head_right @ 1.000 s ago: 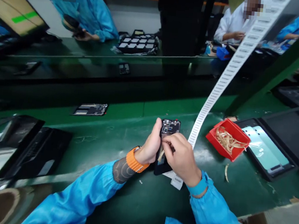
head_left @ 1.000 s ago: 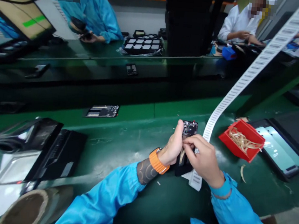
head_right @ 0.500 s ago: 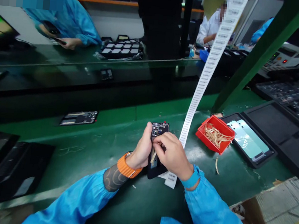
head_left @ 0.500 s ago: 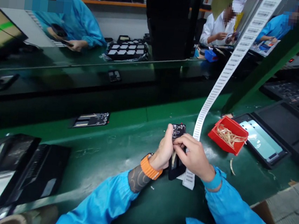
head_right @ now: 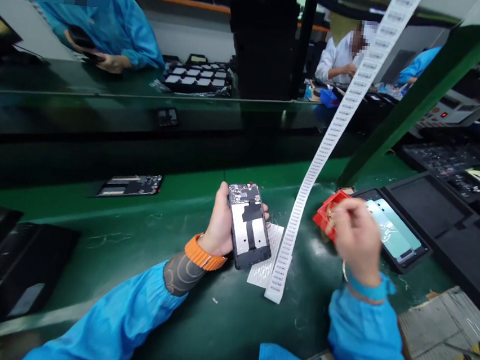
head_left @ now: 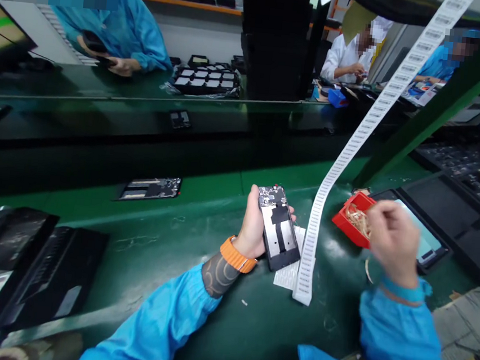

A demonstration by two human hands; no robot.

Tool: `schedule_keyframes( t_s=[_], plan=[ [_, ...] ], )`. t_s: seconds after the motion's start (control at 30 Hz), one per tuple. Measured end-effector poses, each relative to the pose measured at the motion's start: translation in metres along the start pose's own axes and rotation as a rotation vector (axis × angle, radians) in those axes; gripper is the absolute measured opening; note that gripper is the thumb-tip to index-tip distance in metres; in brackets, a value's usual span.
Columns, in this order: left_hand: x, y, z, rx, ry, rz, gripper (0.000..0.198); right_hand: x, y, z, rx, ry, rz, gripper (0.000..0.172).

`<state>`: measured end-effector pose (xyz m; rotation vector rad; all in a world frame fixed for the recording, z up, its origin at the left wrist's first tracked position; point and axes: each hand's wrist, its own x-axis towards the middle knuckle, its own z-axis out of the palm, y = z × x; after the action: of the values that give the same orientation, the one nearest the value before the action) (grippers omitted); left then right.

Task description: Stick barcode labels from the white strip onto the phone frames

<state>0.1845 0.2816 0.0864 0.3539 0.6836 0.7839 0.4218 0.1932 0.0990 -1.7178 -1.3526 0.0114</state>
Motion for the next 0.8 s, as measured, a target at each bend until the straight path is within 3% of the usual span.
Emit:
schedule_keyframes(
  t_s=[0.03,0.07,0.13,0.27,0.43,0.6,0.7,0.8],
  plan=[
    [0.000,0.002,-0.001,-0.004,-0.021,0.002,0.078,0.010,0.021,-0.008,-0.165,0.058,0.063,0.016],
    [0.000,0.003,-0.001,-0.006,-0.043,-0.005,0.079,0.018,0.041,-0.012,-0.319,-0.016,0.083,0.017],
    [-0.001,0.003,-0.002,-0.009,-0.077,-0.024,0.080,0.031,0.074,-0.013,-0.407,-0.106,0.097,0.022],
    [-0.005,0.003,0.000,-0.039,-0.143,-0.050,0.082,0.035,0.102,-0.003,-0.500,-0.158,0.099,0.031],
    [-0.012,0.007,0.002,-0.103,-0.215,-0.041,0.089,0.027,0.110,-0.009,-0.593,-0.097,0.106,0.022],
    [-0.013,0.012,0.004,-0.129,-0.201,0.009,0.087,0.028,0.107,-0.015,-0.463,-0.032,0.110,0.017],
    [-0.015,0.012,0.009,-0.084,-0.160,0.023,0.084,0.029,0.093,-0.009,-0.357,0.051,0.133,0.023],
    [-0.021,0.007,0.014,0.022,-0.039,0.079,0.084,0.025,0.075,-0.005,-0.320,0.077,0.173,0.028]
  ],
)
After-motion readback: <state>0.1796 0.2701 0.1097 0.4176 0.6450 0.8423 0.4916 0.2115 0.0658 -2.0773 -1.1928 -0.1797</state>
